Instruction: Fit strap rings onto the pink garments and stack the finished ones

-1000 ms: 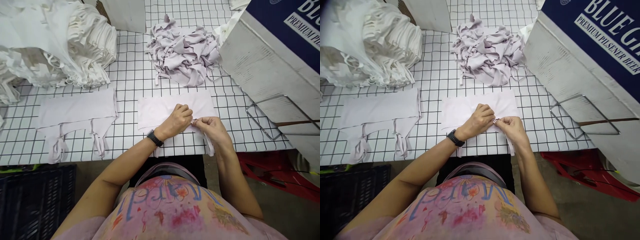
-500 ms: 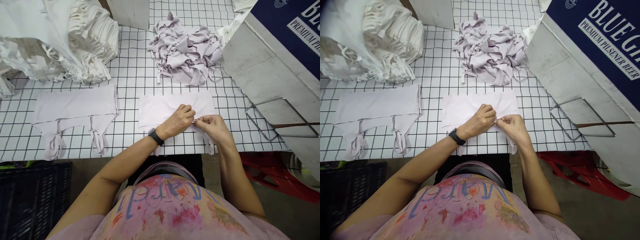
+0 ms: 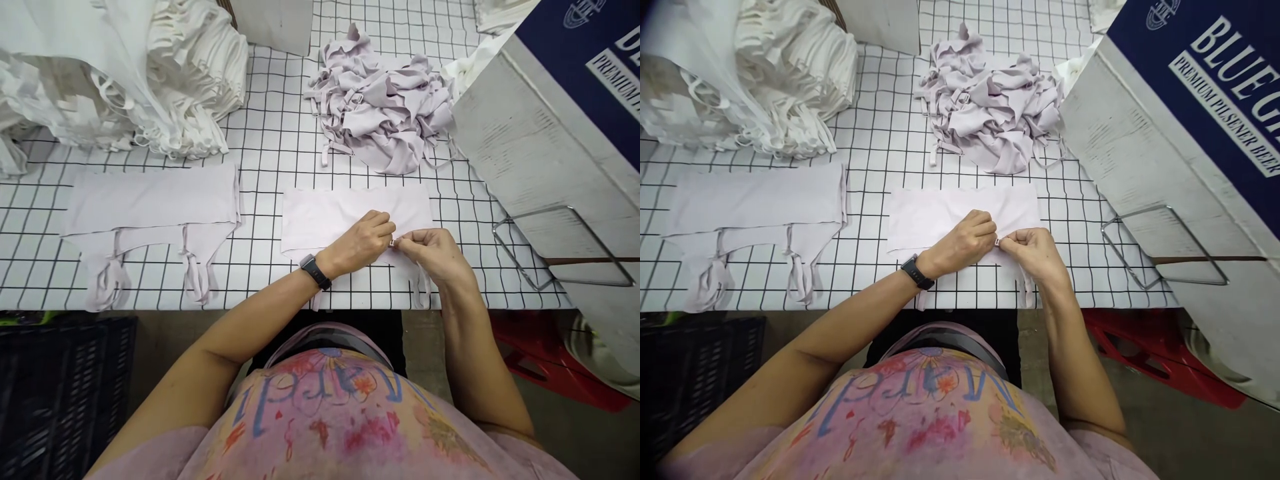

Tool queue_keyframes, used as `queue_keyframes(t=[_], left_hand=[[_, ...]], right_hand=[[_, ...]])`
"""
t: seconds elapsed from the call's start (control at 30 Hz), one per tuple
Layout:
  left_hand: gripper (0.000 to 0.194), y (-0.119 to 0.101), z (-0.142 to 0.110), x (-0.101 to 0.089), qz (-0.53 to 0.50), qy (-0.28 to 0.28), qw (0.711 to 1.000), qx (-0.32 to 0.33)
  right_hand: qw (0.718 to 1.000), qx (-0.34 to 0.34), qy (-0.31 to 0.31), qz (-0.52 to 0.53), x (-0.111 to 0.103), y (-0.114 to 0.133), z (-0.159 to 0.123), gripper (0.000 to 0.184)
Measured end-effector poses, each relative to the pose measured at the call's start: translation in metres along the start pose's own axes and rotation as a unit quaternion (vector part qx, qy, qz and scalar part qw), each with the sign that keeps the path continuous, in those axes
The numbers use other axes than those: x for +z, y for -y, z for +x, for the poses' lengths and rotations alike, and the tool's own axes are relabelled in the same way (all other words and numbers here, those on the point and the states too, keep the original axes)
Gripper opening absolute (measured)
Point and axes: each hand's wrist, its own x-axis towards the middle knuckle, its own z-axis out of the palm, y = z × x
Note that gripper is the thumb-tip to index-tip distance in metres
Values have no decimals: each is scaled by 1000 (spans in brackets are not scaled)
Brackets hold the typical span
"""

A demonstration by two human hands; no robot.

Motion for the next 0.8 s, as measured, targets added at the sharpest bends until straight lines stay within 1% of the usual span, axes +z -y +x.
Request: queue_keyframes(t=[0.13, 0.23, 0.33, 0.43, 0.53, 0.6, 0.67, 0.73, 0.8], left_hand=[[41, 0, -1, 0, -4, -6, 1000, 5], [41, 0, -1, 0, -2, -9, 1000, 1], [40, 0, -1, 0, -4, -7, 1000, -5], [39, -1, -2, 0, -6, -12, 1000, -7], [39, -2, -3, -1, 2, -19, 1000, -12], [38, -1, -3, -1, 10, -27, 1000, -11], [38, -1, -3, -1, 12, -28, 999, -10], [38, 0, -3, -1, 12, -23, 1000, -11], [37, 0, -3, -1, 11, -15, 1000, -15]], right_hand=[[1000, 18, -14, 22, 2, -3, 1, 25], [998, 24, -43, 42, 7, -4, -1, 23], [993, 12, -108, 50, 15, -6, -8, 23], [981, -3, -178, 76, 26, -9, -16, 21], [970, -18, -213, 117, 37, -11, -20, 19], [967, -22, -214, 133, 40, -12, -21, 20], [970, -24, -200, 138, 40, -13, -22, 23], [976, -21, -172, 132, 37, -14, -25, 27], [982, -1, -138, 128, 32, -17, -29, 29]])
